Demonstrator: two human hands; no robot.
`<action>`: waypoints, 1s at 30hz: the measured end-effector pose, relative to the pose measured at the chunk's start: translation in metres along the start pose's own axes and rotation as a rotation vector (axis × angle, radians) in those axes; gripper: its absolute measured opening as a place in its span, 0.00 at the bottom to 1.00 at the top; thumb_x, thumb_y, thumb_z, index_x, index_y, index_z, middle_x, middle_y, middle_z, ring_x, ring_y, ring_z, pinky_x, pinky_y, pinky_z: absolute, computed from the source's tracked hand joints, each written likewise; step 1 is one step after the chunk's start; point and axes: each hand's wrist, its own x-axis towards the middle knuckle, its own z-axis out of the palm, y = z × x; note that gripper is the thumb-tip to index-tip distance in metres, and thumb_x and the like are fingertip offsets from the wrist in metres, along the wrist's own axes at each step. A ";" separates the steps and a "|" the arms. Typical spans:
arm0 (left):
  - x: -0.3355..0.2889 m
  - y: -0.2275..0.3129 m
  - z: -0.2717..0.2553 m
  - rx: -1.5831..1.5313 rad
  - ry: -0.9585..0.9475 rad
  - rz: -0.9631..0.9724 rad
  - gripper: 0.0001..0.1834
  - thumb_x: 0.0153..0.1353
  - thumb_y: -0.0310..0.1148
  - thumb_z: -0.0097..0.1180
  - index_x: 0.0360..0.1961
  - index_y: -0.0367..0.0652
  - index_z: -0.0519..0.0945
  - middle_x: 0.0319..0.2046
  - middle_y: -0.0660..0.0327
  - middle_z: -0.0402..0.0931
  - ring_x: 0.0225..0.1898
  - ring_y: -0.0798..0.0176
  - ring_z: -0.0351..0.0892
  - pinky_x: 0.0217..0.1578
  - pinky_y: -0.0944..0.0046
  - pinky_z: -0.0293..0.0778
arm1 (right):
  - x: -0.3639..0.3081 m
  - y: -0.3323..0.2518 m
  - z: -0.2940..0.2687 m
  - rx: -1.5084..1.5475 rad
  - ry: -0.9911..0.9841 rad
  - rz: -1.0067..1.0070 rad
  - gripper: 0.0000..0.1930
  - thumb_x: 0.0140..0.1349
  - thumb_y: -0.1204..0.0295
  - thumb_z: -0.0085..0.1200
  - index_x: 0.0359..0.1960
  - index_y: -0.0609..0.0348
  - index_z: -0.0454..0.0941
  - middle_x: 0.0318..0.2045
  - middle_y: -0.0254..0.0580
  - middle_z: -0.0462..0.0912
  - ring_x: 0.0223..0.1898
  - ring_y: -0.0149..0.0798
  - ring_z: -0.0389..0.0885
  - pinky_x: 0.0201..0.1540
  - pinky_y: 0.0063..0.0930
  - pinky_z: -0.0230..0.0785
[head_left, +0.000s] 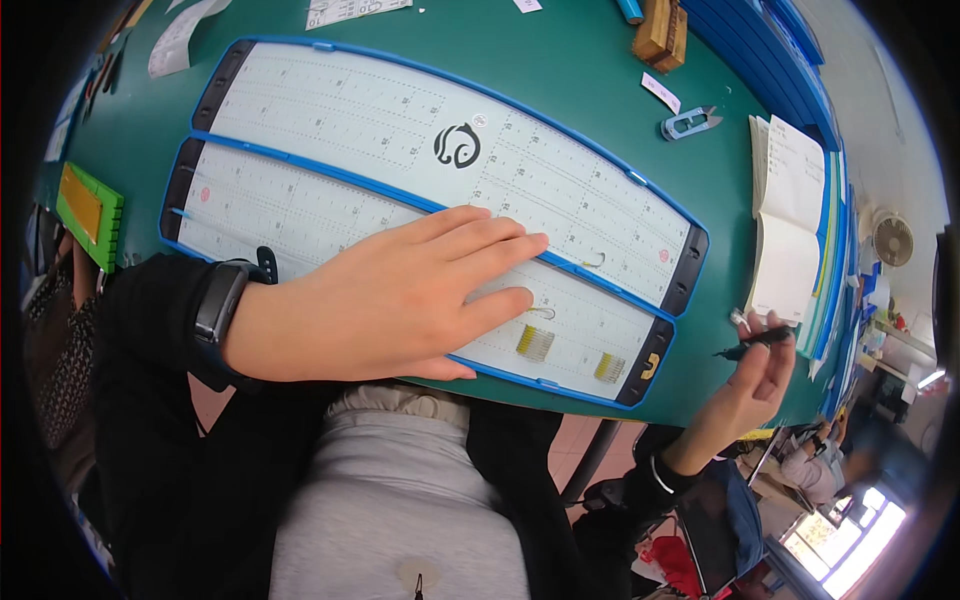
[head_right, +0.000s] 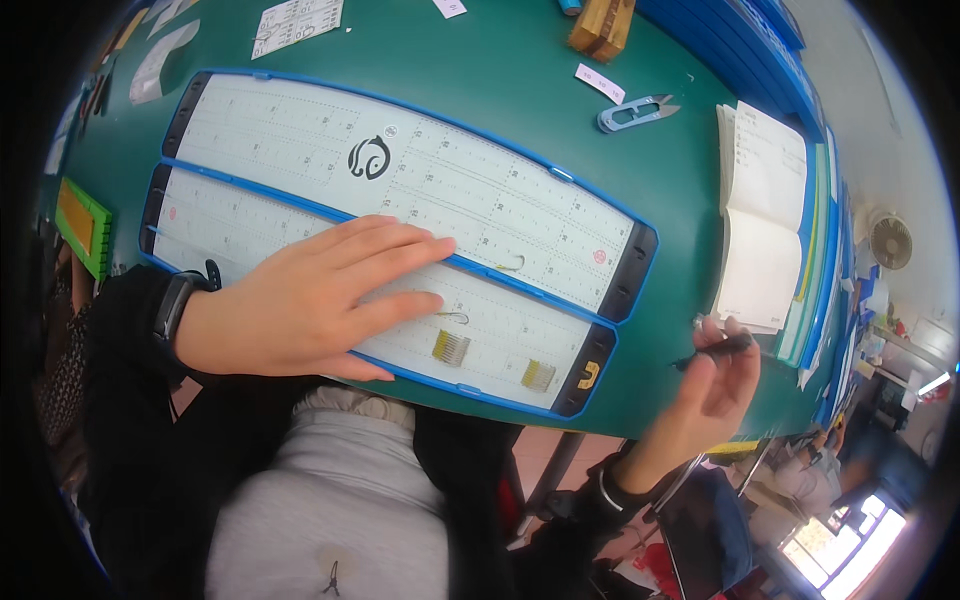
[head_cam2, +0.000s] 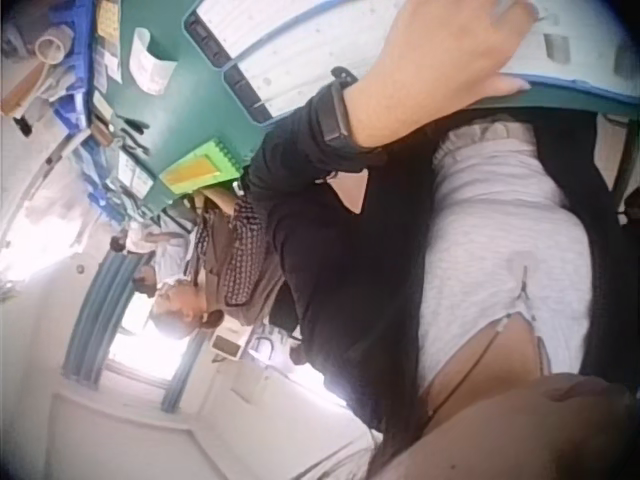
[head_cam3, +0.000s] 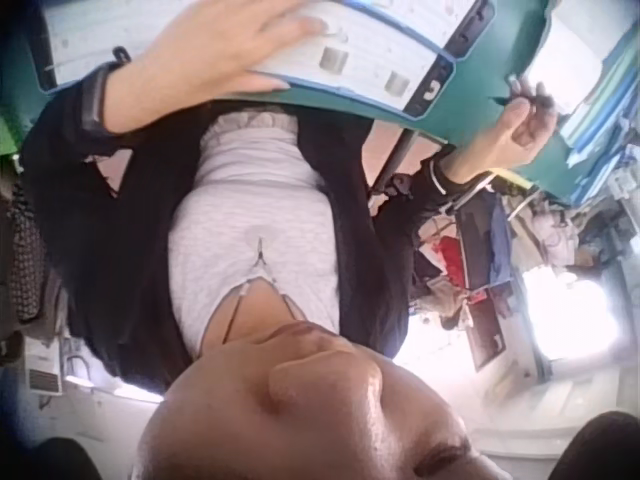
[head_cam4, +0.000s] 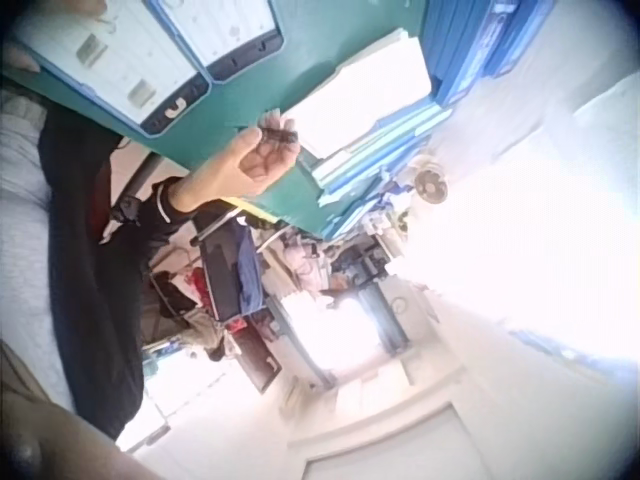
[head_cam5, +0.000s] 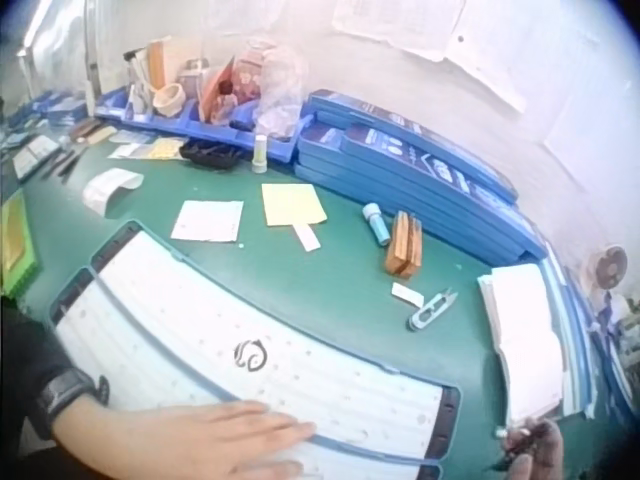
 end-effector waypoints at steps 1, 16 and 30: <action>0.003 -0.002 -0.001 0.013 -0.016 0.024 0.34 0.42 0.43 0.70 0.51 0.41 0.75 0.65 0.45 0.60 0.63 0.42 0.64 0.63 0.47 0.62 | -0.004 -0.014 0.009 -0.011 0.008 0.001 0.26 0.64 0.69 0.58 0.59 0.70 0.65 0.51 0.50 0.77 0.52 0.45 0.78 0.59 0.35 0.68; -0.002 -0.016 0.005 -0.044 0.074 0.027 0.30 0.44 0.44 0.69 0.49 0.43 0.79 0.67 0.44 0.59 0.66 0.42 0.61 0.65 0.43 0.59 | -0.024 -0.045 0.101 0.734 -0.266 0.137 0.14 0.72 0.62 0.29 0.45 0.60 0.61 0.26 0.47 0.70 0.31 0.52 0.78 0.42 0.46 0.73; 0.004 -0.010 -0.002 0.019 0.004 -0.002 0.35 0.41 0.46 0.71 0.53 0.50 0.80 0.66 0.46 0.61 0.65 0.42 0.63 0.63 0.38 0.57 | -0.022 -0.049 0.105 0.653 -0.280 0.178 0.15 0.75 0.63 0.25 0.33 0.59 0.57 0.21 0.49 0.71 0.27 0.50 0.80 0.37 0.38 0.74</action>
